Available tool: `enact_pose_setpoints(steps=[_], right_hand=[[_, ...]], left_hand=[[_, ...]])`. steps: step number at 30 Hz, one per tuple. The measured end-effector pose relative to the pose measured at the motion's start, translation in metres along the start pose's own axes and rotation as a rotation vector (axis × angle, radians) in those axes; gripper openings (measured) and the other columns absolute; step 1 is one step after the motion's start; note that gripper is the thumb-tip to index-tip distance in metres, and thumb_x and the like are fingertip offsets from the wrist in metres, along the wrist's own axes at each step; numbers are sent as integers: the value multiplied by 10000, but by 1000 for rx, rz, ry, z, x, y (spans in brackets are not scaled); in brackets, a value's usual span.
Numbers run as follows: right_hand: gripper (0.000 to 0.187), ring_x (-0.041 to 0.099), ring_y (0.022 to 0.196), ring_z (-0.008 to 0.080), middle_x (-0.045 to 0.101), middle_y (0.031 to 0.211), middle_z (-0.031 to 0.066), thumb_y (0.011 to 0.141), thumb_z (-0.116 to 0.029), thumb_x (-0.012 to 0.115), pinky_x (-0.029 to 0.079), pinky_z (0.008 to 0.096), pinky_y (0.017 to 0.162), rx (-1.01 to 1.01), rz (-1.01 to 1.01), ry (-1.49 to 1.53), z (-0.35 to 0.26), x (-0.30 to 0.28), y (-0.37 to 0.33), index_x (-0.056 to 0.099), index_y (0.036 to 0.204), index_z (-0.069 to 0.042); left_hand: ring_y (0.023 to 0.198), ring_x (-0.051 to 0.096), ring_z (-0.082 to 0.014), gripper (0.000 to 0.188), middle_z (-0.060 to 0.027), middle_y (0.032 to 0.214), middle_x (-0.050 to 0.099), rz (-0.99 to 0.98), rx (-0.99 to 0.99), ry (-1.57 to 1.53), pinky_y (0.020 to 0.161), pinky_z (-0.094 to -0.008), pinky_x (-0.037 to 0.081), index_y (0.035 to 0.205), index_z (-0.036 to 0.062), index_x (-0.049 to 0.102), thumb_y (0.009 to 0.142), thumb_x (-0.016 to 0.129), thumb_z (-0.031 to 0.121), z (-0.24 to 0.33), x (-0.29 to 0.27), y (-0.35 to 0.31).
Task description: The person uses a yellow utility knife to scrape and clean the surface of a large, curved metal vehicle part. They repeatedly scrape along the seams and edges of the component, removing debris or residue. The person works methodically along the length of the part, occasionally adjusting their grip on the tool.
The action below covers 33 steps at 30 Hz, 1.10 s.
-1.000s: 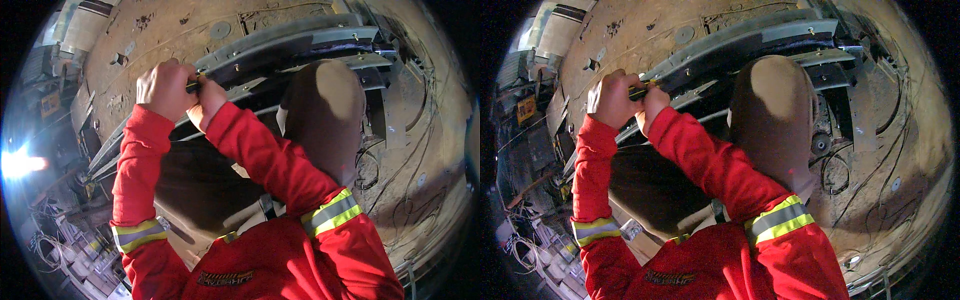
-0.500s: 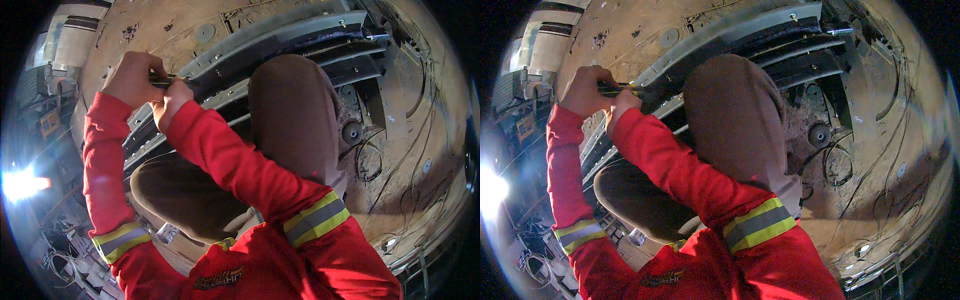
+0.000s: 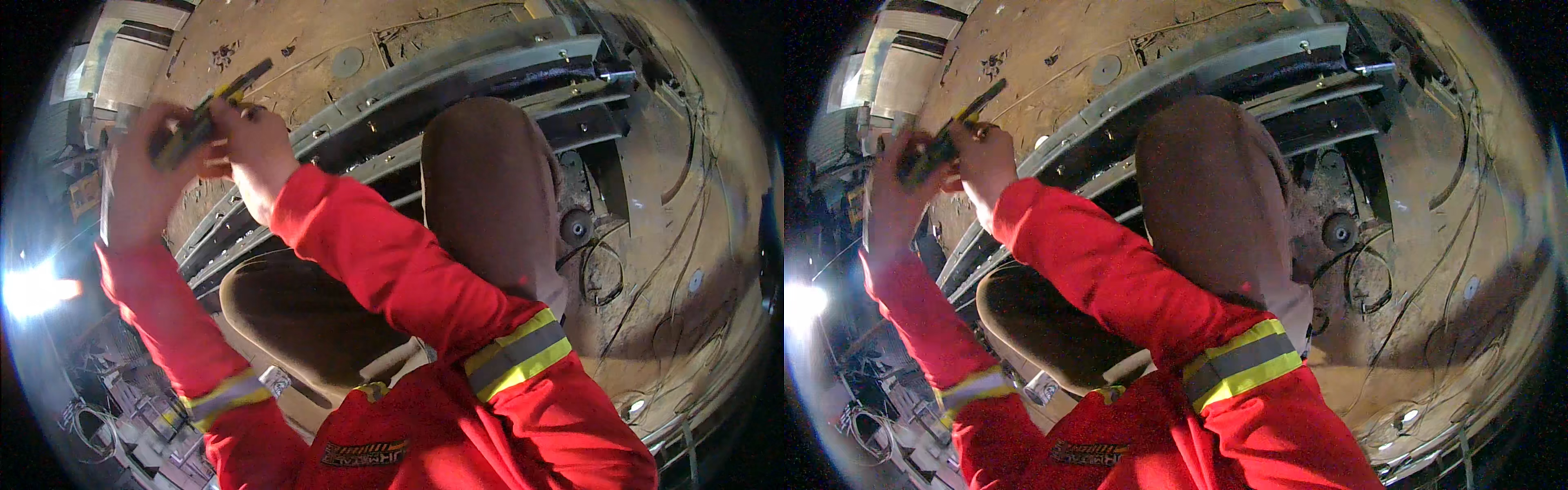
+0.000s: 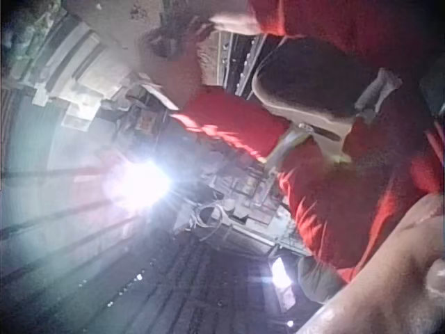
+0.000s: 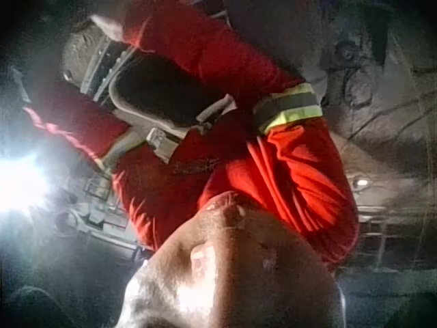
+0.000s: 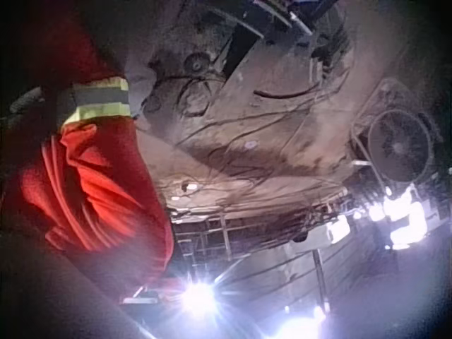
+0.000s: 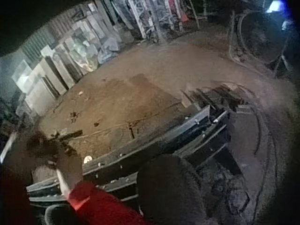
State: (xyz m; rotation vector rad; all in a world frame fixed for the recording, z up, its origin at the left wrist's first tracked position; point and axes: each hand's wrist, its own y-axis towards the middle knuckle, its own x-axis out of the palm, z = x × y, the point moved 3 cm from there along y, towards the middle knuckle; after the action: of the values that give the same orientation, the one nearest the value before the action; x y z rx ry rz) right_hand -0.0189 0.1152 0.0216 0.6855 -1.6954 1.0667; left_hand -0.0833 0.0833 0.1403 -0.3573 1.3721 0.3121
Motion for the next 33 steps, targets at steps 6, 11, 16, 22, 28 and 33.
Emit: enact_pose_setpoints(steps=[6,11,16,22,28,33], right_hand=[[218,604,664,240,620,699,143,822,-134,689,472,376,610,-338,-44,-1099,46,-38,-73,572,896,35],[146,626,869,312,654,823,125,811,-171,649,495,409,826,-623,-321,-1781,1,-74,-103,659,862,-34],[817,398,1290,346,496,1340,184,648,-425,807,343,427,1068,-884,-296,-2462,-116,-72,-31,507,1303,-40],[1079,416,1247,320,503,1258,136,440,-481,878,321,444,1029,-105,-398,-2793,-104,-99,-15,417,1326,-73],[979,493,1147,287,547,1139,104,381,-363,917,361,418,988,-368,-222,-2843,-85,-108,-47,492,1219,-86],[884,514,1105,268,554,1104,87,413,-246,914,359,412,1002,-514,-140,-2776,-75,-121,-66,512,1187,-103]], left_hand=[[771,629,-147,365,-73,760,605,217,-290,-314,691,-270,471,1125,44,485,786,610,-5,-13,67,-149],[635,518,-114,322,-78,828,583,183,-595,-622,582,-238,422,1117,39,446,813,440,-68,-35,109,-220],[605,501,-80,339,-59,798,561,293,-636,-1086,524,-212,421,1209,77,408,888,482,-1,-28,119,-216],[609,529,-84,481,-47,794,581,202,-483,-1074,527,-216,431,1366,108,370,914,493,-4,-26,117,-215],[668,562,-88,501,-67,838,610,226,-551,-1213,620,-235,481,1370,85,358,905,498,-41,-32,113,-222],[656,543,-89,490,-59,827,606,76,-573,-1006,611,-227,460,1378,76,375,912,486,-24,-8,122,-235]])
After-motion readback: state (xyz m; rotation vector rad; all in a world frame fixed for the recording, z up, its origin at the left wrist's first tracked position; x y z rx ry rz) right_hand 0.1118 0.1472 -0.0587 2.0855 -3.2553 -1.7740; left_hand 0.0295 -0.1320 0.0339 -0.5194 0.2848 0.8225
